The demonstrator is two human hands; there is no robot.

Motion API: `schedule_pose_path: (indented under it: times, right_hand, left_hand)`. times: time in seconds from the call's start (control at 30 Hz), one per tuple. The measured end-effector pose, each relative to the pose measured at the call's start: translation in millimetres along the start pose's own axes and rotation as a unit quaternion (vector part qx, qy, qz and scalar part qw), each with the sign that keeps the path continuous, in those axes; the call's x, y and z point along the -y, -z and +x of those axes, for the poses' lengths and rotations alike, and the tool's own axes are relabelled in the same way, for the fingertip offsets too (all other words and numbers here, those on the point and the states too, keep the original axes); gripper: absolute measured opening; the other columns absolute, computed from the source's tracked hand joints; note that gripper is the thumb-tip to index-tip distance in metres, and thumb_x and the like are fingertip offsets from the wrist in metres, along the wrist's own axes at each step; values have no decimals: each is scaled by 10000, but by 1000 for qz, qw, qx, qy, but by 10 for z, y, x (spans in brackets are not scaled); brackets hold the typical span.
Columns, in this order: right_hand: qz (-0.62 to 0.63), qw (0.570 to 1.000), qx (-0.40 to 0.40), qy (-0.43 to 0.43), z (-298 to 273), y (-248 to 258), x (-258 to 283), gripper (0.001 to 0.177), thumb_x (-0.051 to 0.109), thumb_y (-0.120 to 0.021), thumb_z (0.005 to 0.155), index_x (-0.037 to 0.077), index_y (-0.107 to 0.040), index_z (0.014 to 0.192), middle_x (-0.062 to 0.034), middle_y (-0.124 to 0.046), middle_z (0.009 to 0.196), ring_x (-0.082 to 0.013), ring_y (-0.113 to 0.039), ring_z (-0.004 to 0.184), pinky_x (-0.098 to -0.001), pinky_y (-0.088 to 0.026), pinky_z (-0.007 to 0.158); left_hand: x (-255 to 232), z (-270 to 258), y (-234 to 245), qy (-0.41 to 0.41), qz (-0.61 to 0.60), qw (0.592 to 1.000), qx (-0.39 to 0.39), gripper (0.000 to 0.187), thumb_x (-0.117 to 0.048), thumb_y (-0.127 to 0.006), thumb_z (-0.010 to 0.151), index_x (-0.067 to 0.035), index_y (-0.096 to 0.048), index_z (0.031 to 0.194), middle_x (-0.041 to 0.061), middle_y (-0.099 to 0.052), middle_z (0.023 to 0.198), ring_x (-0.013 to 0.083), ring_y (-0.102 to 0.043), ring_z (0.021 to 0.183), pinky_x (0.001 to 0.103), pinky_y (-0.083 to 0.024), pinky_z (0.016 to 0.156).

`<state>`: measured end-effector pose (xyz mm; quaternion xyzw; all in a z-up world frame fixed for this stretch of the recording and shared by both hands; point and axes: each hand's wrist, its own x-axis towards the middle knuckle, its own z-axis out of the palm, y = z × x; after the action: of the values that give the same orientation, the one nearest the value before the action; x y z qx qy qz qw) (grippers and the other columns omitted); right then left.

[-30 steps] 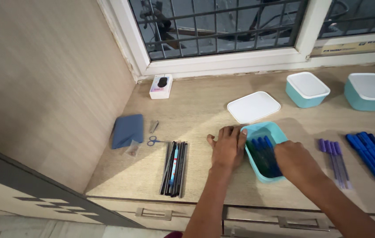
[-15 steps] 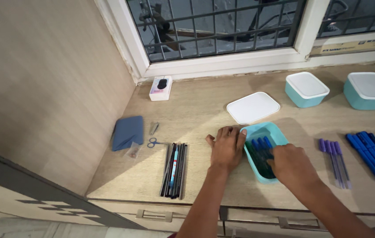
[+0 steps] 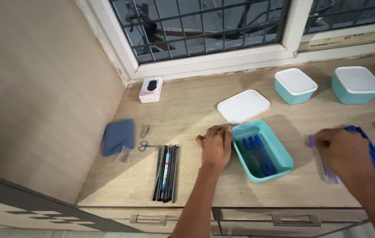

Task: The person organizes various stationery items, including pens, pencils, and scissors, into a light blue plastic container. They pick up items from the table and place them into the container one by one, arranging them neatly inside. The task concludes with the person closing the container's lid.

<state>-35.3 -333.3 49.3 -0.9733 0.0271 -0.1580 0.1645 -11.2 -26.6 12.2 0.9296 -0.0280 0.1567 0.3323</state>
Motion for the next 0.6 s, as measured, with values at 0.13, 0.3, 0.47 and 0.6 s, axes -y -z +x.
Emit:
schedule_pose_path:
  times: [0.13,0.3,0.47,0.6]
  right_hand:
    - [-42,999,-3,-8,-47,-89,-325,189,221,-704,877,210,-838,1010,-84,-797,964,-326,-749,856,-428,-598,834]
    - [-9,1000,14,-22,-114,-184,-385,202,214,-727,830,184,-843,993,-102,-795,943,-322,-759,793,-412,-609,825]
    - [-40,998,48,-19,-14,-120,-234,243,211,-706,888,207,-823,1100,-135,-785,937,-345,-756,832,-424,-610,810]
    - [-8,998,31,60,62,-93,-130,311,173,-712,827,172,-792,1127,-165,-762,1025,-370,-725,961,-454,-579,862]
  left_hand:
    - [41,30,-42,-5,14,1000,-7,521,-394,-331,1064,-66,-731,1134,104,-644,1291,261,-525,1270,603,-189,1070]
    - [80,41,-84,-15,5,999,-28,505,-381,-357,1079,-45,-725,1157,114,-640,1292,266,-528,1262,592,-193,1067]
    - [57,31,-59,4,9,1000,-15,491,-369,-360,1065,-52,-723,1158,95,-652,1279,245,-541,1249,584,-195,1075]
    - [48,33,-59,-6,6,1000,-22,480,-365,-365,1074,-51,-718,1155,100,-650,1273,245,-544,1244,577,-216,1042]
